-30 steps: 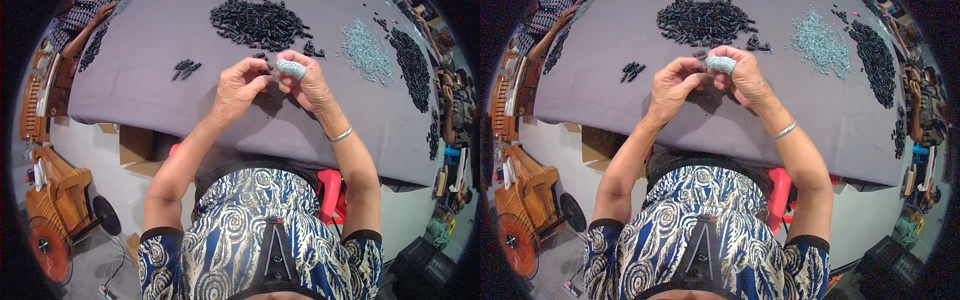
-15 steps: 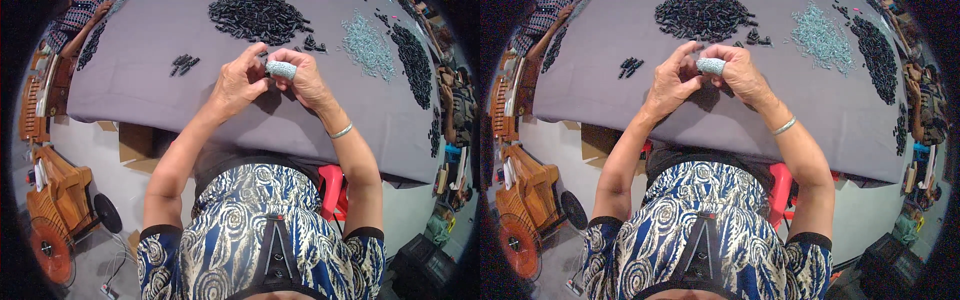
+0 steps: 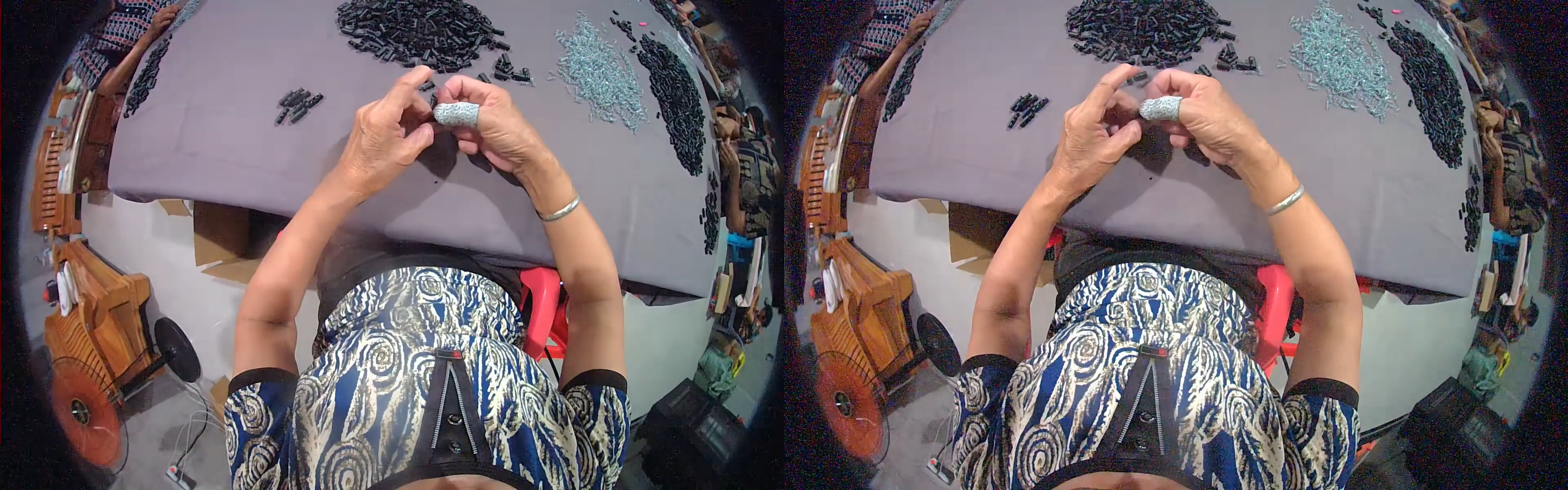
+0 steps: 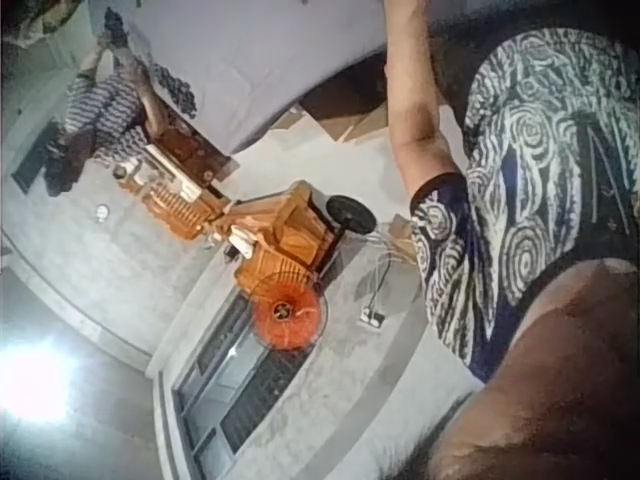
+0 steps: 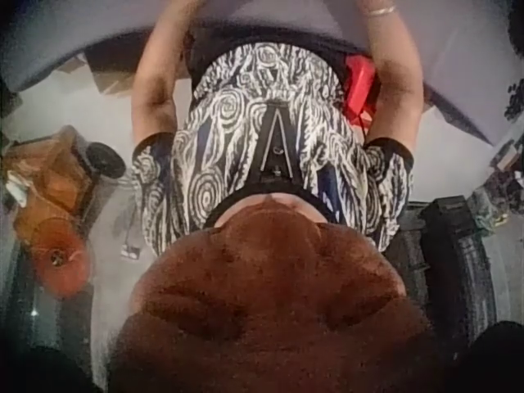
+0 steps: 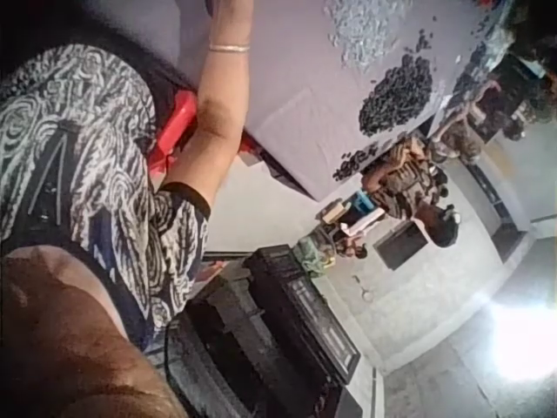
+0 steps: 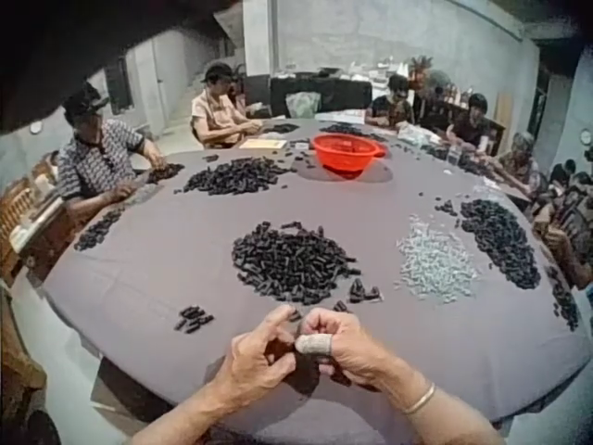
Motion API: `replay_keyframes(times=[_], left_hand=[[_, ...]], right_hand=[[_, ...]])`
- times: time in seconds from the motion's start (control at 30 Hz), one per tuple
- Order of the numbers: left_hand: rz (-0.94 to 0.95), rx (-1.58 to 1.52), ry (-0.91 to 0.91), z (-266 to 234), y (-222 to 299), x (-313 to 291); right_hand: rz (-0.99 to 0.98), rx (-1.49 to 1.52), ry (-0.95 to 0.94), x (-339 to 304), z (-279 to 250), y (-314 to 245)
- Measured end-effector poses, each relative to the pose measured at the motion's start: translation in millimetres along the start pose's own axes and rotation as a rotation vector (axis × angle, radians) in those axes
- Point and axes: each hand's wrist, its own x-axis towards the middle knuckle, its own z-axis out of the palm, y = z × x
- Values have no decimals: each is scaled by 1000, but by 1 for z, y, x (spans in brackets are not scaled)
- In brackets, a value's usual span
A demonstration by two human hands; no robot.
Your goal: Sorting small black components into a pile on a workbench.
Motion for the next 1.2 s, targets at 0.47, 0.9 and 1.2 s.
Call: replay_keyframes(times=[0.47, 0.9, 1.2], left_hand=[[-50, -6, -66, -2, 5, 1], [-38, -41, 49, -3, 4, -3], [-175, -31, 5, -7, 0, -4]], right_hand=[[-461, -728, -2, -3, 0, -7], [-119, -259, 50, -6, 5, -6], [-83, -375, 43, -8, 11, -11]])
